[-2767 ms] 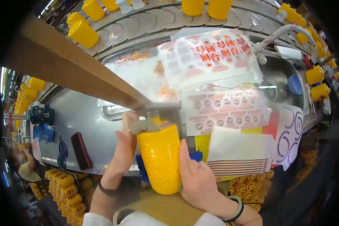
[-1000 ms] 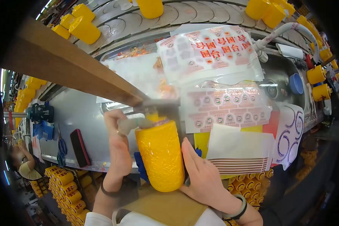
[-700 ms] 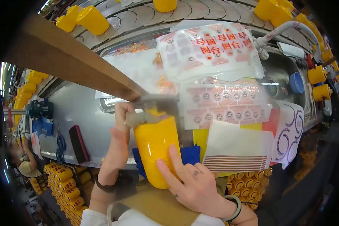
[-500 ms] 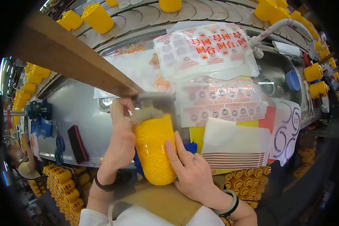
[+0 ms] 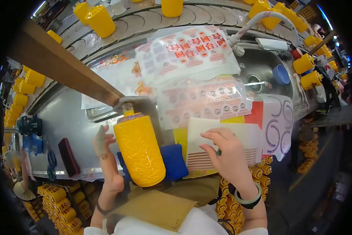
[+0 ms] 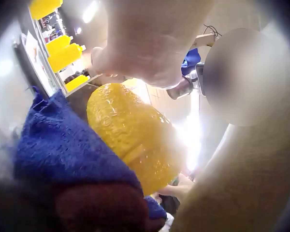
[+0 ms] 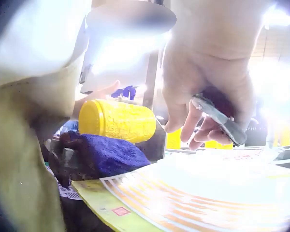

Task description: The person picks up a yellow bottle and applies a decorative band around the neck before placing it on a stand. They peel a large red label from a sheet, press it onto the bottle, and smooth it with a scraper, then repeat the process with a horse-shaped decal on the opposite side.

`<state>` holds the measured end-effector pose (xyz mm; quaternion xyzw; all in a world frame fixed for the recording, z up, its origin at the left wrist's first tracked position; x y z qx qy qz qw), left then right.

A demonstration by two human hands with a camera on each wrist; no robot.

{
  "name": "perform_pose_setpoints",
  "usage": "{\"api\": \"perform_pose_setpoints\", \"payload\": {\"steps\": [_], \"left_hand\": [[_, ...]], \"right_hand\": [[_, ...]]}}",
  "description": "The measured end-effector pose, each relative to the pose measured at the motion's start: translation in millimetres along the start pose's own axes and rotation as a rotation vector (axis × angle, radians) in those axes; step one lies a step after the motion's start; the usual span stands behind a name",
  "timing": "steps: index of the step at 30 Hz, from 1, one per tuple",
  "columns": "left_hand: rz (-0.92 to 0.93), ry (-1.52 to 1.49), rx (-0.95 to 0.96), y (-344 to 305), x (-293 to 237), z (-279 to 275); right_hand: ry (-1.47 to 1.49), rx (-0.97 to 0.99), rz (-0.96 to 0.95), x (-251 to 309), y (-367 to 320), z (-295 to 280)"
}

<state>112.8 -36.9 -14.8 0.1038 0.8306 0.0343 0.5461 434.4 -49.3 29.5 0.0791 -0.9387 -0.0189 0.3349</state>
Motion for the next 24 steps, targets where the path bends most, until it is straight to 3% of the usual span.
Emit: {"api": "perform_pose_setpoints", "payload": {"steps": [1, 4, 5, 8, 10, 12, 18, 21, 24], "left_hand": [[0.141, -0.017, 0.011, -8.0, 10.0, 1.8], [0.015, 0.018, 0.048, -33.9, -3.7, 19.6], [0.048, -0.013, -0.064, -37.9, 4.6, 37.1], [0.072, 0.132, -0.014, -31.3, -1.4, 32.2], [0.061, 0.067, -0.035, -30.3, -11.4, 30.0], [0.176, 0.321, -0.004, -30.1, -17.3, 25.2], [0.095, 0.118, -0.058, -30.2, -9.0, 30.0], [0.093, 0.197, -0.053, -29.8, -11.8, 30.8], [0.077, 0.094, -0.063, -32.7, -6.8, 35.3]], "right_hand": [[0.038, 0.017, 0.055, 0.1, 2.0, -3.1], [0.089, 0.037, 0.097, -0.8, 6.4, -3.9], [0.109, 0.047, 0.087, -1.5, 7.3, -1.5], [0.124, 0.036, -0.029, -4.5, 9.8, 7.6], [0.132, 0.034, -0.026, -6.1, 12.2, 8.6], [0.133, 0.034, -0.019, -11.9, 15.0, 5.6], [0.001, 0.016, -0.003, -57.2, 47.6, -20.4], [-0.046, -0.013, 0.025, -73.7, 83.0, -34.3], [-0.122, -0.036, -0.125, -88.4, 123.6, -24.5]]}}
Point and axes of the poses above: each hand's wrist, its own y-axis towards the middle knuckle, its own z-axis out of the palm, x = y × z, the point moved 1 cm from there along y, towards the middle knuckle, and after that the axes turned 2 degrees about -z, right-handed, at the moved point
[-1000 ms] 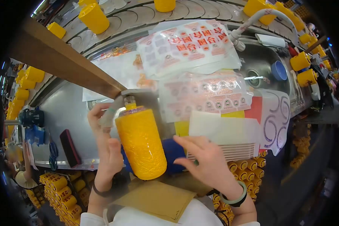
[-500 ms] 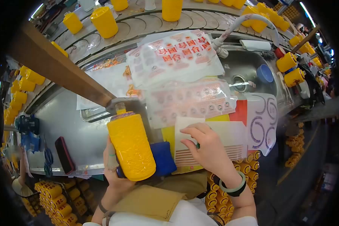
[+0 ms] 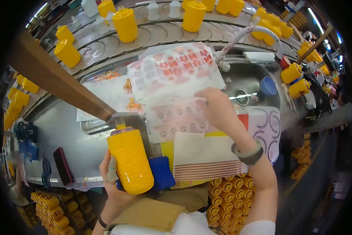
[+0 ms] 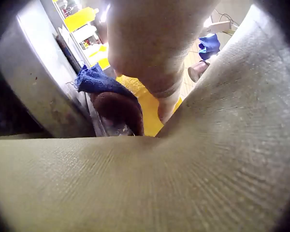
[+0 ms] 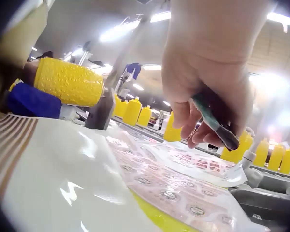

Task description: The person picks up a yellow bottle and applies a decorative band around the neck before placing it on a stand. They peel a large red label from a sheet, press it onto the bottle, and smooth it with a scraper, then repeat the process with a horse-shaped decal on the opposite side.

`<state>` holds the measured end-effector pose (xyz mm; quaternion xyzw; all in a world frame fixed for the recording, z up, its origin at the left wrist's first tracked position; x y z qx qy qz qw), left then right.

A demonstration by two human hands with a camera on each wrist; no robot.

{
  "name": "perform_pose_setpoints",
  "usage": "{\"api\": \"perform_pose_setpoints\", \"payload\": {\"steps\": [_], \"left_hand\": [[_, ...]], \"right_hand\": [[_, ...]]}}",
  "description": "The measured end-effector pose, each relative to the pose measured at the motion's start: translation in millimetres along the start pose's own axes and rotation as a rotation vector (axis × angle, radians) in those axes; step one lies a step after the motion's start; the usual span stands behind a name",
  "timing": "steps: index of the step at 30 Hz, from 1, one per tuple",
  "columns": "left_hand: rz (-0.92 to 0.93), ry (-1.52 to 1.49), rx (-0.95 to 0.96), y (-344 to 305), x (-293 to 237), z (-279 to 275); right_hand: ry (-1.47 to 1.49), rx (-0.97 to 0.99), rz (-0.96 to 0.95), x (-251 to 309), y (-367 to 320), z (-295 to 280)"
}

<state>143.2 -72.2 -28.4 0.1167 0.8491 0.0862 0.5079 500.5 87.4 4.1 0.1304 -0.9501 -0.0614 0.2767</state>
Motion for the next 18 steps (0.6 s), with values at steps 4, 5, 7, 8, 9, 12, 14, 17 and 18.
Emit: {"api": "perform_pose_setpoints", "payload": {"steps": [4, 5, 7, 8, 9, 12, 14, 17, 18], "left_hand": [[-0.054, -0.039, -0.004, 2.3, -2.3, -0.2], [-0.041, -0.028, 0.002, 3.0, -2.8, -0.3], [-0.029, -0.015, 0.004, 3.4, -3.4, -1.7], [-0.042, 0.001, 0.006, 2.7, -4.1, -2.9], [-0.055, 0.016, 0.008, 2.2, -4.1, -3.7], [-0.067, -0.05, -0.022, 1.6, 0.4, -0.9], [-0.048, -0.028, -0.023, 2.5, 2.3, 0.2], [-0.04, -0.007, -0.005, 1.8, 3.9, -1.0], [-0.048, -0.011, 0.003, 2.1, 4.6, -2.1]], "right_hand": [[-0.037, -0.025, -0.221, -14.6, 53.6, 49.4], [-0.088, -0.003, -0.198, -15.5, 69.3, 59.2], [-0.159, 0.021, -0.144, -3.6, 84.5, 68.2], [-0.158, 0.021, -0.149, 3.2, 89.1, 70.5], [-0.222, 0.078, -0.062, 8.1, 93.1, 73.3], [-0.294, 0.116, -0.06, 6.7, 95.2, 85.8], [-0.302, 0.104, -0.142, 7.5, 96.5, 89.4], [-0.172, 0.141, -0.102, 10.4, 107.1, 92.2], [-0.169, 0.142, -0.103, 12.7, 108.8, 91.9]]}}
Point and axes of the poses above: each hand's wrist, its own y-axis towards the middle knuckle, its own z-axis out of the palm, x = y × z, the point moved 1 cm from there along y, towards the middle knuckle, and after that the axes turned 2 degrees about -z, right-handed, at the moved point
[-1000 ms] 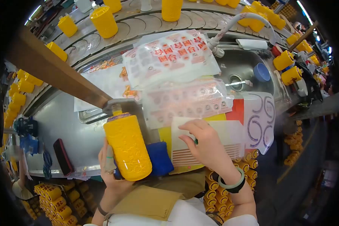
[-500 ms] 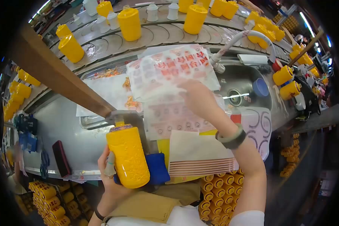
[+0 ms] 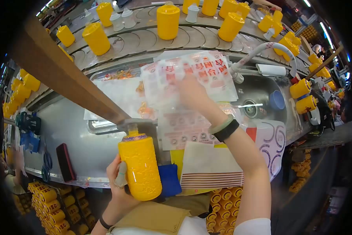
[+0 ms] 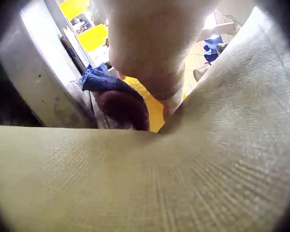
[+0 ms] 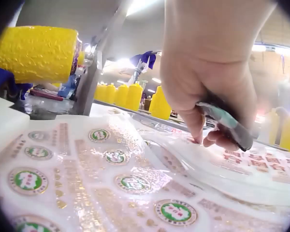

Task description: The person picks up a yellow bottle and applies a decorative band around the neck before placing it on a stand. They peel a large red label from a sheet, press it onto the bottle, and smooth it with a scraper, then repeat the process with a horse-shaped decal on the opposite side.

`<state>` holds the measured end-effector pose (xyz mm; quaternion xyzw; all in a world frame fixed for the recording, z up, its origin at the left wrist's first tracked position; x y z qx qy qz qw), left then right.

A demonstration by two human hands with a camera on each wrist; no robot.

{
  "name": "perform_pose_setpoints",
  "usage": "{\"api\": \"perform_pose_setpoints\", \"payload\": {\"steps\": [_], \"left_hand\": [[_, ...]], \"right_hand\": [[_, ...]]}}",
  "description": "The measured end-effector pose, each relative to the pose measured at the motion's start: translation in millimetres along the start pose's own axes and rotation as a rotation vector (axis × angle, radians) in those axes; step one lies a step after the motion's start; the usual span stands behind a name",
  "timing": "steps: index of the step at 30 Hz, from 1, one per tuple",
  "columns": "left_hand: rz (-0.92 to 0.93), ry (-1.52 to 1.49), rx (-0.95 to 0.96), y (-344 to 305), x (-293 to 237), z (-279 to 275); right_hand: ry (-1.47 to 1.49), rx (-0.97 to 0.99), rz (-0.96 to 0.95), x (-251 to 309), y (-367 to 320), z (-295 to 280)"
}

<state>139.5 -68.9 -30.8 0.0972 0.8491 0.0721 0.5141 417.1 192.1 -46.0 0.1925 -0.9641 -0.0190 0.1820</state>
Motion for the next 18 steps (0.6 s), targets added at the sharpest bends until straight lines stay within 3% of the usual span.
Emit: {"api": "perform_pose_setpoints", "payload": {"steps": [4, 7, 9, 13, 15, 18], "left_hand": [[0.053, 0.039, -0.014, 5.6, -6.6, -2.3], [0.054, 0.14, 0.097, 8.7, -14.4, -6.6], [0.068, 0.036, -0.018, 0.3, 0.2, 0.3], [-0.031, -0.077, -0.045, -3.7, 5.5, 4.8], [0.0, -0.056, -0.05, -3.8, 6.8, 4.3], [0.107, 0.019, -0.059, -3.2, 7.6, 3.6]], "right_hand": [[0.054, 0.045, -0.026, 11.6, 11.8, -3.6], [0.006, 0.119, -0.001, 23.7, 20.3, -6.8], [-0.032, 0.137, -0.014, 33.7, 27.0, -4.4], [-0.051, 0.104, -0.131, 39.3, 44.4, 27.1], [-0.182, 0.127, -0.122, 46.7, 57.2, 38.9], [-0.08, 0.028, -0.204, 53.5, 77.2, 37.9]]}}
Point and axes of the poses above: each hand's wrist, its own y-axis towards the middle knuckle, its own z-axis out of the palm, x = y × z, the point moved 1 cm from there along y, towards the middle knuckle, and after that the axes turned 2 degrees about -z, right-handed, at the moved point
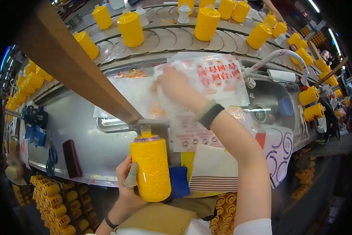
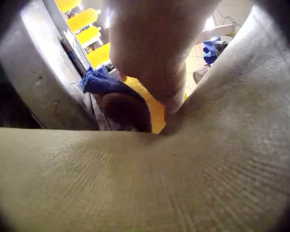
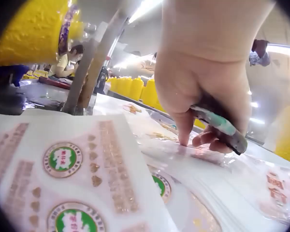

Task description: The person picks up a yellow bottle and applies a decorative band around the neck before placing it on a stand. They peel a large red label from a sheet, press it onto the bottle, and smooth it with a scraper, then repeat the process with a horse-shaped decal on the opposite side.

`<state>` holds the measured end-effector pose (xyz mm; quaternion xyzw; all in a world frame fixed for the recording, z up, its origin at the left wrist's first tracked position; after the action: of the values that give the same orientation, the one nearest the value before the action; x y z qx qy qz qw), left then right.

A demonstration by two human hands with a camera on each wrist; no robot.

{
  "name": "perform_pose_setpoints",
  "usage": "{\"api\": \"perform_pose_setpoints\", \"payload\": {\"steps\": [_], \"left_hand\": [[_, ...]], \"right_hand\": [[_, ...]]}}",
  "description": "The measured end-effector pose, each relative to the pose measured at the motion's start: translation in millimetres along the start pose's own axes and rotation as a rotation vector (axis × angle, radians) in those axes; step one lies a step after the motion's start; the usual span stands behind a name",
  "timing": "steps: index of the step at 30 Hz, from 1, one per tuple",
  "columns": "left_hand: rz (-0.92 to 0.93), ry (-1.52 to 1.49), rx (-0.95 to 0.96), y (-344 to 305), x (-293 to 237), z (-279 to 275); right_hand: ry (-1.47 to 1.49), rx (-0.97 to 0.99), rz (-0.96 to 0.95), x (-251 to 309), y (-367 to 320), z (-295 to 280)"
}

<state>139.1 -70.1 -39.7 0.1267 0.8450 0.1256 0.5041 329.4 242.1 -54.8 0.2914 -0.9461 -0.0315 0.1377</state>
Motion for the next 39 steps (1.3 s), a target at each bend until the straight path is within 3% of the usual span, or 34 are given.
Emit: {"api": "perform_pose_setpoints", "payload": {"steps": [4, 10, 14, 16, 17, 18, 20, 21, 25, 31, 37, 39], "left_hand": [[-0.025, 0.015, 0.012, 2.6, -5.5, -3.1], [-0.042, 0.015, 0.027, 8.4, -10.6, -7.5], [-0.085, -0.032, 0.045, 6.8, -12.1, -7.1], [-0.157, -0.097, 0.051, 7.1, -12.9, -8.4], [-0.075, -0.015, 0.055, 9.2, -15.5, -9.7], [0.006, 0.065, 0.061, 9.9, -17.5, -10.3], [-0.012, -0.016, 0.024, 6.6, -15.7, -5.2], [-0.024, -0.097, -0.012, 5.7, -13.8, -3.7], [-0.051, -0.076, 0.017, 7.1, -8.6, -6.0], [-0.041, -0.01, 0.017, 6.8, -19.0, -8.8], [0.012, 0.019, 0.019, 2.2, -16.1, -8.0], [0.025, 0.057, 0.035, 1.6, -17.3, -7.8]], "right_hand": [[0.046, 0.028, 0.025, -8.8, 31.6, 1.5], [0.168, 0.236, 0.068, -13.5, 55.9, 3.6], [0.193, 0.119, 0.031, -11.4, 57.2, 9.9], [0.294, -0.096, -0.002, -6.5, 52.6, 4.1], [0.331, -0.148, -0.039, -6.8, 47.6, -0.8], [0.334, -0.145, -0.041, -2.2, 40.3, -11.0], [0.524, -0.227, -0.02, 6.5, 22.6, -31.9], [0.463, -0.301, -0.077, 11.1, 12.0, -40.9], [0.44, -0.331, -0.042, 42.7, -40.4, -86.4], [0.466, -0.383, -0.147, 97.3, -129.1, -131.8], [0.572, -0.295, -0.124, 146.1, -187.6, -161.5], [0.983, -0.098, 0.041, 159.0, -198.8, -162.9]]}}
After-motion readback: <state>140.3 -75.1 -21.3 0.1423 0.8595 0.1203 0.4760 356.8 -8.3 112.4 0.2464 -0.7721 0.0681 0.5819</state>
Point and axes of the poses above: each hand's wrist, its own y-axis towards the middle knuckle, its own z-axis out of the palm, x = y × z, the point moved 1 cm from there along y, towards the middle knuckle, and after that the axes turned 2 degrees about -z, right-handed, at the moved point
